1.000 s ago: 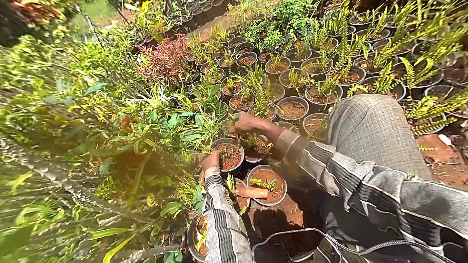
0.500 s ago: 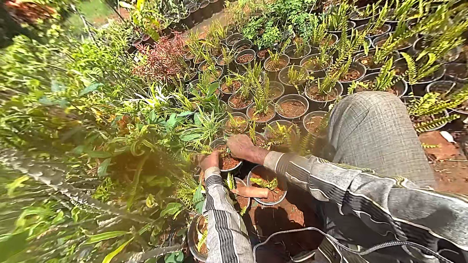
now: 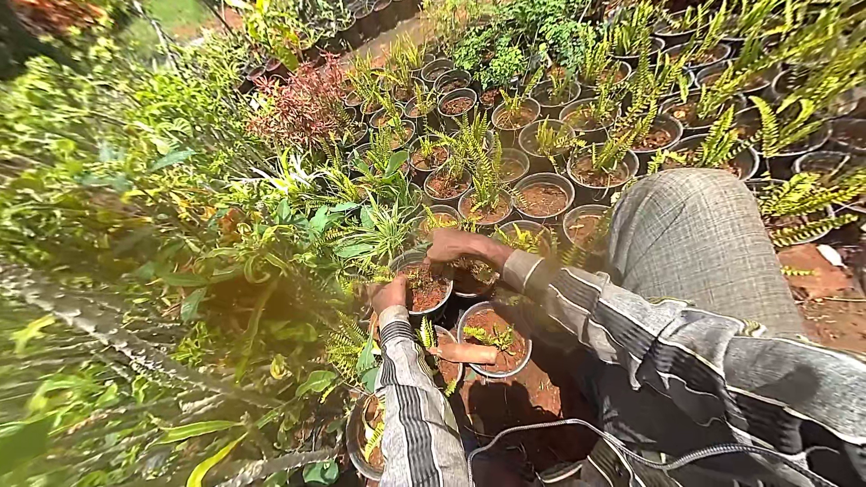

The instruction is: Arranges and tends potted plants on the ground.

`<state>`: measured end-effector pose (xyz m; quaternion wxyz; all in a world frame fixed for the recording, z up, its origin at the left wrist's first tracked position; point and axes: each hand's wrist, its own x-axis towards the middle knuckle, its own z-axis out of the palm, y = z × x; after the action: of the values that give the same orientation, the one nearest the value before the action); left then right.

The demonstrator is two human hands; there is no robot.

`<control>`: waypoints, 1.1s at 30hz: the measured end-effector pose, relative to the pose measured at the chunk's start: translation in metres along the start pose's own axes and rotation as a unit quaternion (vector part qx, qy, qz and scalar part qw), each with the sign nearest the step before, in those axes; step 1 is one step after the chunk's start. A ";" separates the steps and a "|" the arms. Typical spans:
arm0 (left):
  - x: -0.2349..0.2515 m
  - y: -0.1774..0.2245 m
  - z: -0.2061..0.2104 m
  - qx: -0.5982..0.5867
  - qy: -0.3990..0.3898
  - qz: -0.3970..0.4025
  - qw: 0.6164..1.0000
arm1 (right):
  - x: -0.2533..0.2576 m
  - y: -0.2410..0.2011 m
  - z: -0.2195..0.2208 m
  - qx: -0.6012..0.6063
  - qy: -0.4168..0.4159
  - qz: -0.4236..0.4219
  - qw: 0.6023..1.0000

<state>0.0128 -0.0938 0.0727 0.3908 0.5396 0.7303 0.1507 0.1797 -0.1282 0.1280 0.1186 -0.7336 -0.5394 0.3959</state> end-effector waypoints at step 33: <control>-0.008 0.007 -0.007 0.029 -0.010 0.025 0.999 | -0.019 -0.023 0.053 -0.188 -0.012 -0.051 0.981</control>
<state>0.0130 -0.0968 0.0848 0.3783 0.5702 0.7168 0.1337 0.1241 -0.1491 0.1159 -0.0075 -0.7093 -0.6426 0.2897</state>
